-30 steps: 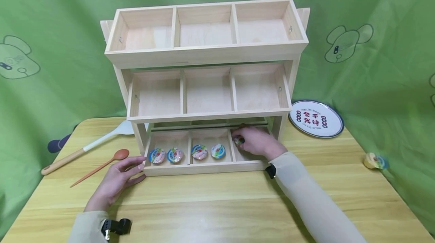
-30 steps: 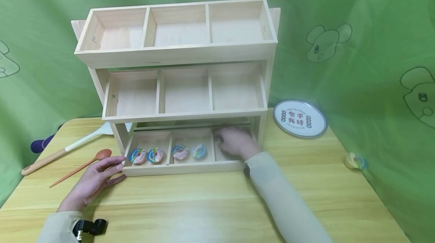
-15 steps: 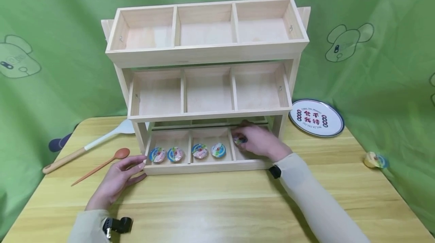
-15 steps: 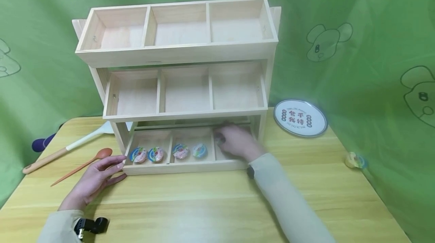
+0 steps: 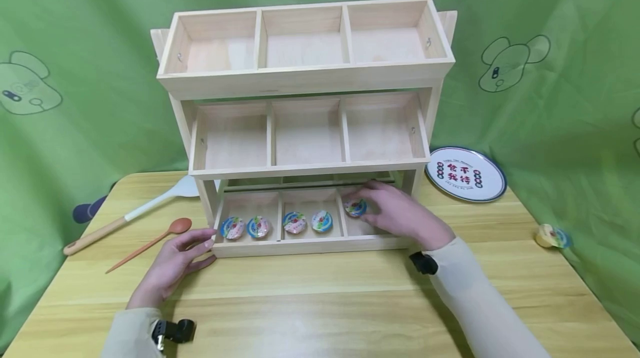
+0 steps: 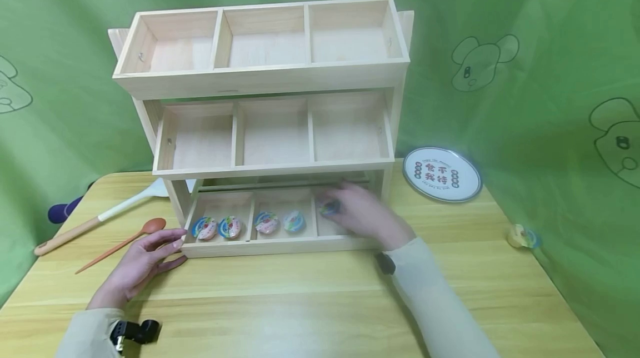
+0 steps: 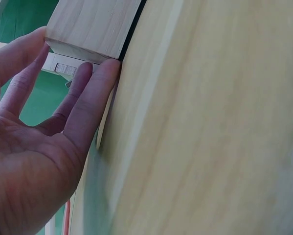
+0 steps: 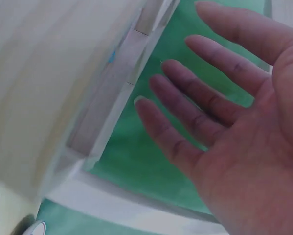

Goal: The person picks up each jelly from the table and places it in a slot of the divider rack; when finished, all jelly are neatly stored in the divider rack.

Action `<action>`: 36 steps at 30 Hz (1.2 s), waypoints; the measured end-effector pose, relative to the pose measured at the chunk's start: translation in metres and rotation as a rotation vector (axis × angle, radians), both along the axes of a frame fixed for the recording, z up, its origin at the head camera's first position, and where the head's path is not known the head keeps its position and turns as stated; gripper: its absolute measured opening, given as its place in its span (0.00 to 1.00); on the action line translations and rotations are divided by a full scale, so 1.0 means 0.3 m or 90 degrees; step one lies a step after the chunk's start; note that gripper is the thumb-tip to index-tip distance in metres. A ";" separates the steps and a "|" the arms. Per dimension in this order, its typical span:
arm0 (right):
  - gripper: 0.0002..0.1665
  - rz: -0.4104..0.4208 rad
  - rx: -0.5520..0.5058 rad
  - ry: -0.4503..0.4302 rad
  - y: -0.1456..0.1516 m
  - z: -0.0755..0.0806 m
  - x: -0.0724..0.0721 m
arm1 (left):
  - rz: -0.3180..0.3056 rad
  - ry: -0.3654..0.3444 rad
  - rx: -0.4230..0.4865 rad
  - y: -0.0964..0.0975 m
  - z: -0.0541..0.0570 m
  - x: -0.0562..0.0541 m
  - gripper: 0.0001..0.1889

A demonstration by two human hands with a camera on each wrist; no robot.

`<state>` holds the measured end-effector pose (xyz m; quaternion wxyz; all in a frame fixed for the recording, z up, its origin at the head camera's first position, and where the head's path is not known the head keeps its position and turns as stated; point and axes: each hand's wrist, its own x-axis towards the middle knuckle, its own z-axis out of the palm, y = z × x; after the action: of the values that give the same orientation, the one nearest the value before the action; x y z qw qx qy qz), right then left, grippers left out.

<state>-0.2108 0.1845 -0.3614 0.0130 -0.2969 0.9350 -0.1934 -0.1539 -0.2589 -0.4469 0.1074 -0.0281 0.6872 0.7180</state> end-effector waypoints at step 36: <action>0.24 -0.064 -0.027 0.002 0.240 0.079 0.176 | 0.006 -0.011 0.001 0.002 0.009 0.002 0.21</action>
<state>-0.1579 0.2564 -0.3377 -0.0044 -0.2497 0.9445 -0.2132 -0.1533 -0.2584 -0.4443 0.1100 -0.0376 0.6854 0.7188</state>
